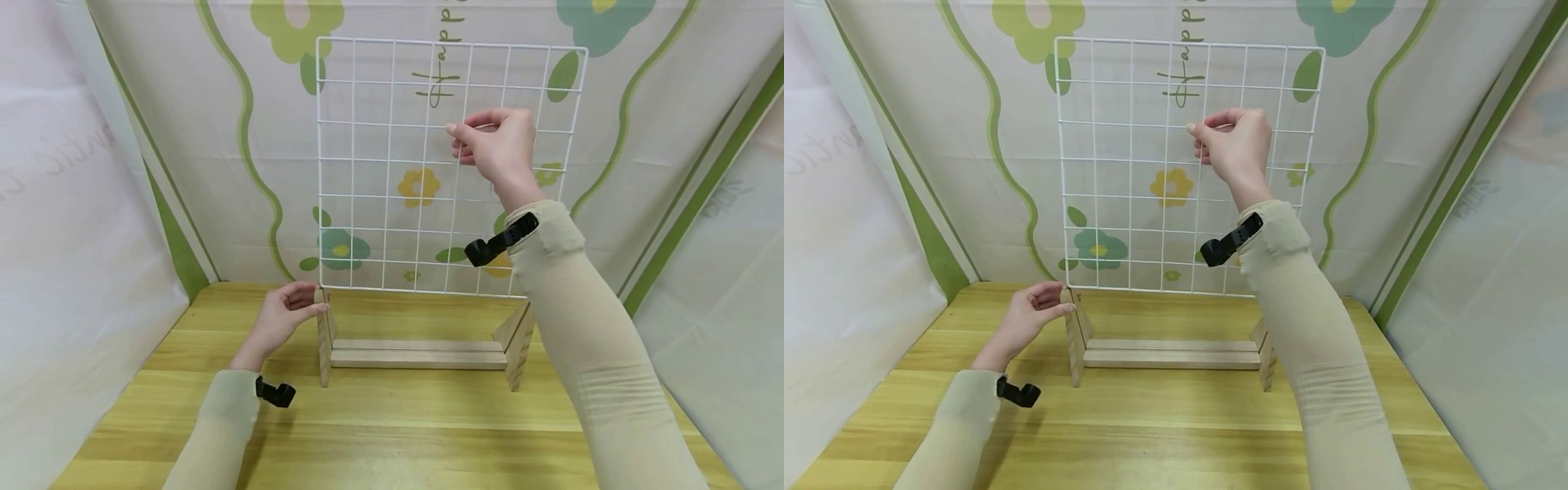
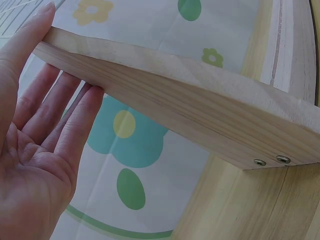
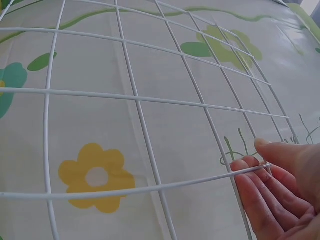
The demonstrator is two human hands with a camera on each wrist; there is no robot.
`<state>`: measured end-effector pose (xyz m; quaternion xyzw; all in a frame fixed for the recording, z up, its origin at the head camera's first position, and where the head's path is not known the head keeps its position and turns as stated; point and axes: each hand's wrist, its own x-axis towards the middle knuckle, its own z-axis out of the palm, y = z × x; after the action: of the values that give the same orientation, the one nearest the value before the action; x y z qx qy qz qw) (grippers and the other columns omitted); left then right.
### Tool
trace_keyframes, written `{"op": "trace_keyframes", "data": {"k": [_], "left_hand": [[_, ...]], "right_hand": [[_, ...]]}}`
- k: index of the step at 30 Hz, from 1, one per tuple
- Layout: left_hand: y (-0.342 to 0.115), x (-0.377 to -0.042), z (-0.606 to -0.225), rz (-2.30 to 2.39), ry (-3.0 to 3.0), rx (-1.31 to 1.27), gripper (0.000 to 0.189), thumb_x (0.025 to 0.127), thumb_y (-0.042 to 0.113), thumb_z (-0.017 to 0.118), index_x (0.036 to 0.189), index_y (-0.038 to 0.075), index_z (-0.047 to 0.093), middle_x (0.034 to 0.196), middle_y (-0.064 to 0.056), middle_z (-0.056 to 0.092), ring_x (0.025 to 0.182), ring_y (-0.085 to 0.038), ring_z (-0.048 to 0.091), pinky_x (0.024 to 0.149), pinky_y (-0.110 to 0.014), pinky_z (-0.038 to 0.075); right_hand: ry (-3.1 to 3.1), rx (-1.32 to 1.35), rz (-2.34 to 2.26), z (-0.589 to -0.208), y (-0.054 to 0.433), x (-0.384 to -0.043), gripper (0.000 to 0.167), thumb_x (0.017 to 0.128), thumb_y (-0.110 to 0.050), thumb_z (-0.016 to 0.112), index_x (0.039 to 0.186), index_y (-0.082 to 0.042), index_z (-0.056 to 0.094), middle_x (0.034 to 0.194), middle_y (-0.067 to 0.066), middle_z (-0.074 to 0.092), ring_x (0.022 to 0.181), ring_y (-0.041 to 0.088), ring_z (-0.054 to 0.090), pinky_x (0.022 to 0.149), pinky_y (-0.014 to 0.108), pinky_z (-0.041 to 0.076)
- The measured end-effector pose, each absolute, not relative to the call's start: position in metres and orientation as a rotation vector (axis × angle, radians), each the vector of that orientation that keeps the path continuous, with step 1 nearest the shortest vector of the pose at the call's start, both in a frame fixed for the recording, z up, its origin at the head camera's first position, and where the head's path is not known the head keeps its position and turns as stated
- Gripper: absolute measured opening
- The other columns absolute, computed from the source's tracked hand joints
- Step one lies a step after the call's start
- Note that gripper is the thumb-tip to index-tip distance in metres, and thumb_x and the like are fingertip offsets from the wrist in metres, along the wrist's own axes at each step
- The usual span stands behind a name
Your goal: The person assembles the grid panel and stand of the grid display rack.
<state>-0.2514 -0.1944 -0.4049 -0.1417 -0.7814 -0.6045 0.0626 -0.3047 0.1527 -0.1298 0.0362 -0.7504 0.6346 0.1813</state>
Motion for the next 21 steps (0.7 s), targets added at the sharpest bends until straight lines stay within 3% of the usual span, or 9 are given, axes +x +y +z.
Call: {"op": "trace_keyframes", "data": {"k": [21], "left_hand": [[-0.1914, -0.2511, -0.4037, -1.824, -2.366, -0.429, 0.048, 0.093, 0.021, 0.079, 0.132, -0.001, 0.062, 0.123, -0.017, 0.068, 0.111, -0.026, 0.065, 0.091, -0.025, 0.054]], "right_hand": [[-2.115, 0.109, 1.798, -0.1316, 0.1522, -0.3016, 0.031, 0.079, -0.022, 0.09, 0.1, -0.004, 0.074, 0.09, 0.013, 0.074, 0.073, 0.024, 0.073, 0.068, 0.029, 0.061]]}}
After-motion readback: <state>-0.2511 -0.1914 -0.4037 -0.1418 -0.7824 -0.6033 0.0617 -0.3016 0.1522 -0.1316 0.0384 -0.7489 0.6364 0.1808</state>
